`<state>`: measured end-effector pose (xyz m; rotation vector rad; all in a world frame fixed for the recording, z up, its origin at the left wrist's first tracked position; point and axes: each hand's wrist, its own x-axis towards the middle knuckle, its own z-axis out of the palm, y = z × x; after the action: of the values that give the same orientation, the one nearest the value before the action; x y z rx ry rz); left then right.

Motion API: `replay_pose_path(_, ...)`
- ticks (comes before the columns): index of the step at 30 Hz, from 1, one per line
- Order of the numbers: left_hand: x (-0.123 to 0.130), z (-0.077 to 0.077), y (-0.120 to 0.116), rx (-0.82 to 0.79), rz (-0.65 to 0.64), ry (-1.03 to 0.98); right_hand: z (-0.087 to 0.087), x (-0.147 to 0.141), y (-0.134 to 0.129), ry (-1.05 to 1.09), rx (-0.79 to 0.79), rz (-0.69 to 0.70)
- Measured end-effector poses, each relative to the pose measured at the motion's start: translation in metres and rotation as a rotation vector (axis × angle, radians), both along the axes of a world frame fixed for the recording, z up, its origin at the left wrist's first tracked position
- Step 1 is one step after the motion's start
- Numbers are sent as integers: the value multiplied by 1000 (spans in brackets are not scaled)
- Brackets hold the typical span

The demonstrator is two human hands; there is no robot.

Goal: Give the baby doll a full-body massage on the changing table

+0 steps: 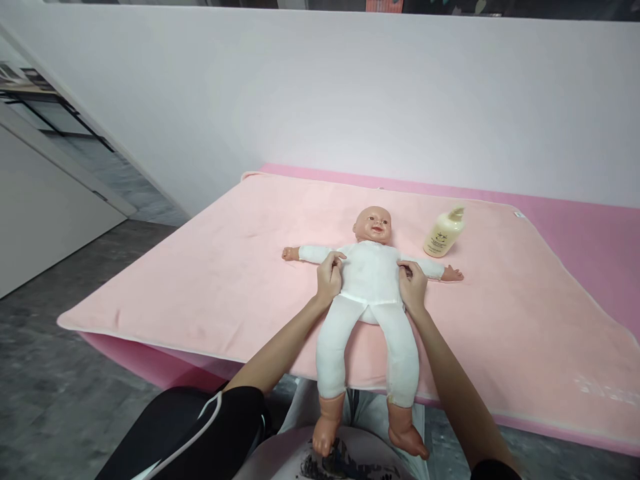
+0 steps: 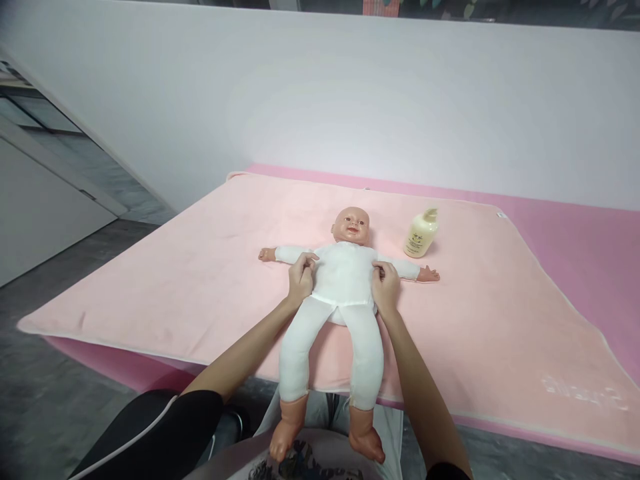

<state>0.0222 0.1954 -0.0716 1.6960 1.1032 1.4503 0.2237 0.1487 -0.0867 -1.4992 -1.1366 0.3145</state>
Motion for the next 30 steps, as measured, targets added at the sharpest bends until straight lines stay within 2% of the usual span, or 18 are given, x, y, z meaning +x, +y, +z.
replay_pose_path(15,0,0,2,7,40,35,0,0,0,-4,0,-1)
replay_pose_path(30,0,-2,0,-12,36,-30,2,-1,-1,7,-5,-5)
